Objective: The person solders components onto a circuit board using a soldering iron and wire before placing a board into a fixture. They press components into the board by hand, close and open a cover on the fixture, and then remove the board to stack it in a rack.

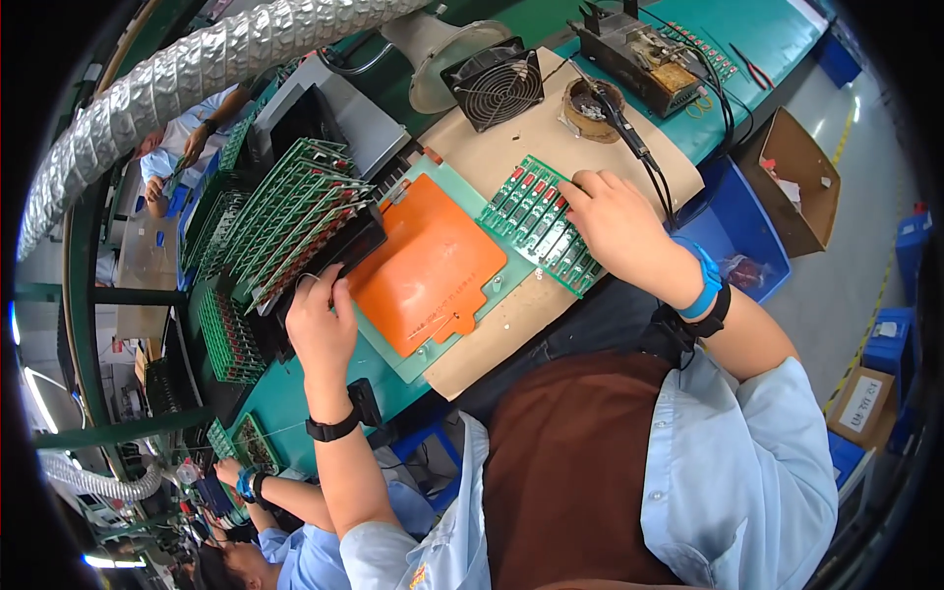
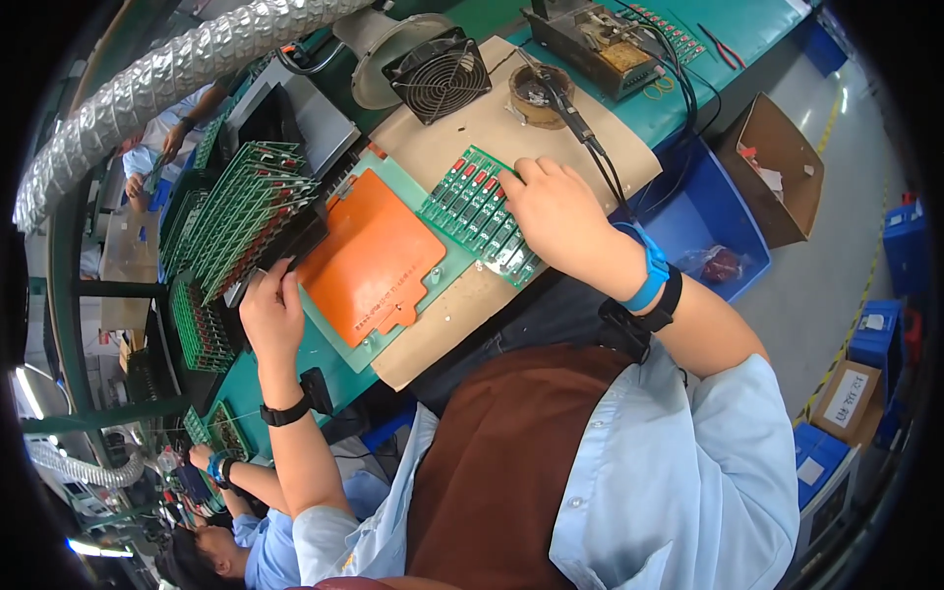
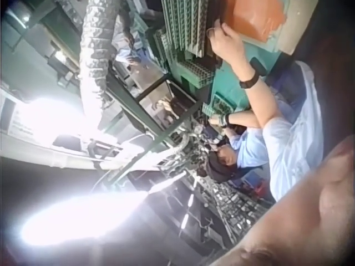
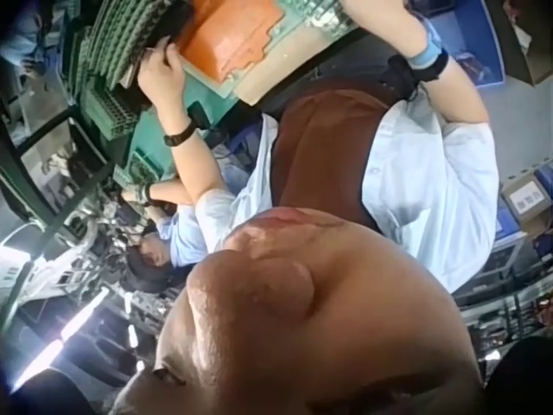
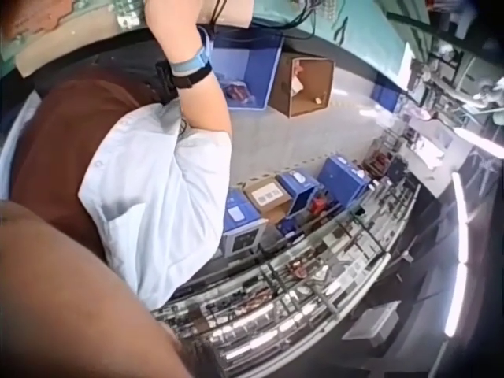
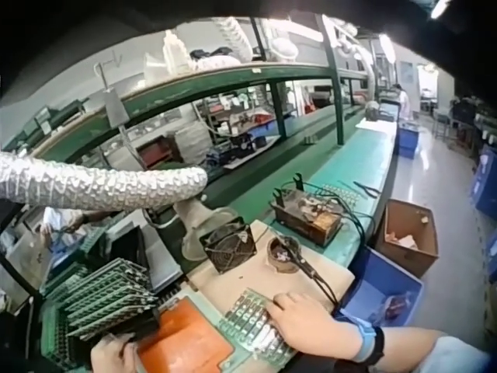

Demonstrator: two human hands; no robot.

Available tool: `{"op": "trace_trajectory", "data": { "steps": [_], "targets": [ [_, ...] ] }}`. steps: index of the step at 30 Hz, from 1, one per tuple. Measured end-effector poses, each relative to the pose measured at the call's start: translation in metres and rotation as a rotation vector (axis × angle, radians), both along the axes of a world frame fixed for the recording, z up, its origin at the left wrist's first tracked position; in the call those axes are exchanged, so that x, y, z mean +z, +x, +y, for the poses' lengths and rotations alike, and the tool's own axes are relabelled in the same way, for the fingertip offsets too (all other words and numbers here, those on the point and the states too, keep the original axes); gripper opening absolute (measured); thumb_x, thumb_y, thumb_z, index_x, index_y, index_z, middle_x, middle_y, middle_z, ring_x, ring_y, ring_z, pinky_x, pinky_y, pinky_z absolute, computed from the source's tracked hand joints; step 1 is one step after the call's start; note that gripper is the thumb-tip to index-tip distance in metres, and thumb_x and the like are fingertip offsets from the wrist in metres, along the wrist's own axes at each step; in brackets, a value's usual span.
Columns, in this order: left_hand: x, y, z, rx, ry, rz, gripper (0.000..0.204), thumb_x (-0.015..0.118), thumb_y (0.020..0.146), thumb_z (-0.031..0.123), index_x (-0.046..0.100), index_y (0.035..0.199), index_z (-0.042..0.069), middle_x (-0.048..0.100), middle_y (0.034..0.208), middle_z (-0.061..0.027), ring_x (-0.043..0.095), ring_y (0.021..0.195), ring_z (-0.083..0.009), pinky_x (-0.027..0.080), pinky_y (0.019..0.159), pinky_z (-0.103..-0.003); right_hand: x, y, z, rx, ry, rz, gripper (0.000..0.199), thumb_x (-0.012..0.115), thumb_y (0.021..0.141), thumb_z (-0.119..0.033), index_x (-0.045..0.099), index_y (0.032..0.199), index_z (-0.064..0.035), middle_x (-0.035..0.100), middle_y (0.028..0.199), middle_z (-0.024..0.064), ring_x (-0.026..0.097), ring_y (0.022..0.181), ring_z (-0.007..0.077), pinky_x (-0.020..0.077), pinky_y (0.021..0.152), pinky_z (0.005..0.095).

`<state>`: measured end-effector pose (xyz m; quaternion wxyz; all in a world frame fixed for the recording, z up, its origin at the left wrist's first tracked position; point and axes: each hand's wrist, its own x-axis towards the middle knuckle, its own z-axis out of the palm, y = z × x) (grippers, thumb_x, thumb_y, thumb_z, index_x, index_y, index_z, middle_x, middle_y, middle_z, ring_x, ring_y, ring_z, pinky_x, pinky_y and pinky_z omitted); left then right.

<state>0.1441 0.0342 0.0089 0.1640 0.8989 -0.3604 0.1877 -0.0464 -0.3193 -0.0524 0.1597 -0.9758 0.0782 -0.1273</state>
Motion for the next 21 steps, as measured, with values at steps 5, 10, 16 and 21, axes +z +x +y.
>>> {"op": "trace_trajectory", "data": {
  "steps": [5,10,16,21],
  "targets": [
    [0.0,-0.011,-0.015,0.006,-0.042,-0.028,0.017,0.069,0.094,0.011,0.077,0.109,0.008,0.066,0.085,-0.0137,0.066,0.071,-0.0322,0.053,0.064,-0.041,0.025,0.004,0.018,0.043,-0.016,-0.139,0.048,0.071,0.091,-0.009,0.059,0.136,-0.003,0.061,0.13,0.0187,0.06,0.118,0.0384,0.051,0.101,0.0468],
    [0.009,-0.022,-0.025,0.026,-0.059,-0.031,0.016,0.07,0.093,0.012,0.078,0.107,0.009,0.065,0.083,-0.0111,0.066,0.07,-0.0308,0.052,0.063,-0.041,0.074,-0.007,0.078,0.386,0.801,0.05,0.05,0.069,0.098,-0.015,0.054,0.144,-0.0008,0.058,0.14,0.0191,0.058,0.131,0.0329,0.0487,0.109,0.0432],
    [0.016,-0.035,-0.036,0.019,-0.072,-0.006,0.017,0.068,0.094,0.014,0.078,0.107,0.01,0.067,0.085,-0.0104,0.066,0.07,-0.0312,0.053,0.063,-0.041,0.043,0.045,0.13,0.305,1.873,0.31,0.056,0.067,0.105,-0.03,0.05,0.147,0.0023,0.056,0.145,0.0182,0.057,0.135,0.0261,0.048,0.112,0.0418],
    [0.021,-0.046,-0.046,0.022,-0.063,0.013,0.018,0.067,0.095,0.016,0.078,0.108,0.01,0.068,0.087,-0.0103,0.068,0.071,-0.0319,0.054,0.063,-0.042,0.024,0.089,0.155,0.307,2.35,0.197,0.05,0.067,0.105,-0.036,0.055,0.14,-0.0024,0.06,0.141,0.0145,0.06,0.128,0.0264,0.0492,0.111,0.0413]
  ]
}}
